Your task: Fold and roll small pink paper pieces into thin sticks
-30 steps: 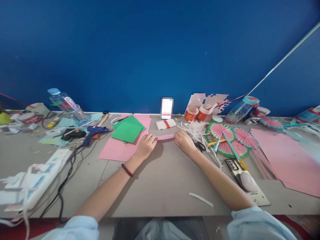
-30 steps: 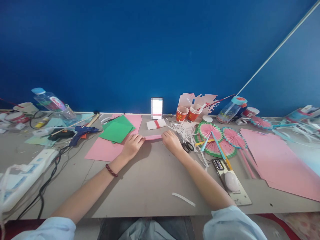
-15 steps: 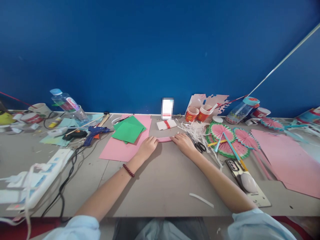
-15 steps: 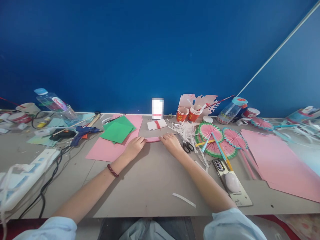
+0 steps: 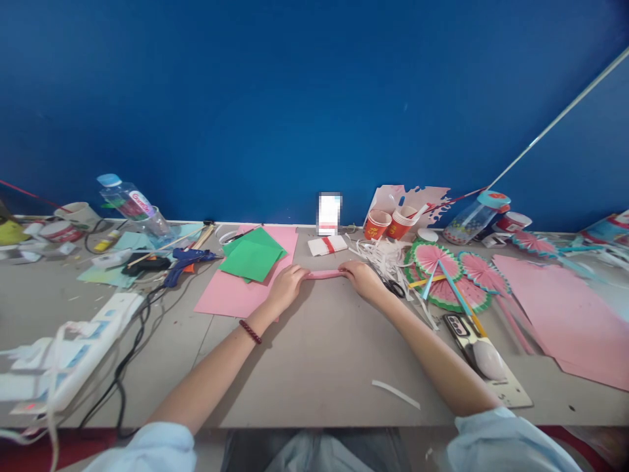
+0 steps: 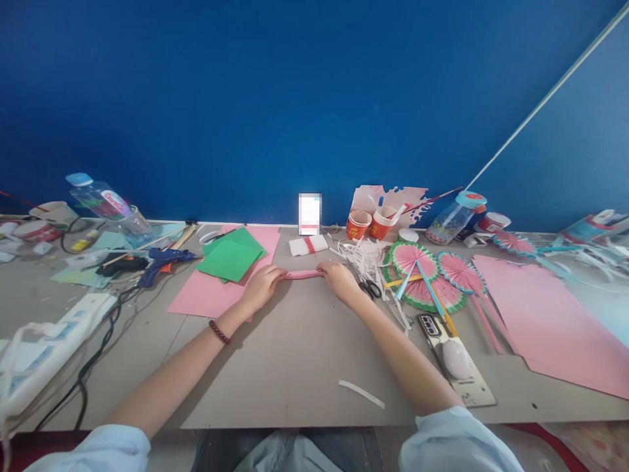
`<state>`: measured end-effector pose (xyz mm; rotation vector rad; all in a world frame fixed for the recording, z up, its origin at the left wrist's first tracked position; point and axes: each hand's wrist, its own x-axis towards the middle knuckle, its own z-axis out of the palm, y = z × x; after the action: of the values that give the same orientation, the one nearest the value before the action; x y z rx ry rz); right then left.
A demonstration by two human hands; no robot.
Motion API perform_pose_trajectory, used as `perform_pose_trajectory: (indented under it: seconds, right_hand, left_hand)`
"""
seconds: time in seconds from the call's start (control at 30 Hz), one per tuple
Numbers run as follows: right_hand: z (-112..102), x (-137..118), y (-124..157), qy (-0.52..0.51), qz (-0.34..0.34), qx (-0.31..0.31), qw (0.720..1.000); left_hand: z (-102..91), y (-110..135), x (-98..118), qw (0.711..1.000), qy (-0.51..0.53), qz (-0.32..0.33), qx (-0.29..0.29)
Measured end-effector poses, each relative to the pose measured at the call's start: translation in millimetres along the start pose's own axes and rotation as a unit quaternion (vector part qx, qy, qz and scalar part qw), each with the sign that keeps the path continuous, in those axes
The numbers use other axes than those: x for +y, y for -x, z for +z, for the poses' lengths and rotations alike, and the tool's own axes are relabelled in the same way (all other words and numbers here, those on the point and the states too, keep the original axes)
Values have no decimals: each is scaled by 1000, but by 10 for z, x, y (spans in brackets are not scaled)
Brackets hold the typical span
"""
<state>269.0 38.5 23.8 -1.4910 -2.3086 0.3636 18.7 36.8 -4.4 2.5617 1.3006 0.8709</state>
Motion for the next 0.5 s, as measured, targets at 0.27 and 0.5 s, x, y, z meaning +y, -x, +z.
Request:
perform_pose_trajectory:
  seconds: [0.27, 0.5]
  right_hand:
    - [-73, 3, -17, -42, 29, -9, 999]
    - [-31, 32, -31, -63, 34, -9, 997]
  left_hand:
    - [-15, -44, -55, 996, 79, -29, -6]
    - [-7, -52, -44, 993, 107, -46, -1]
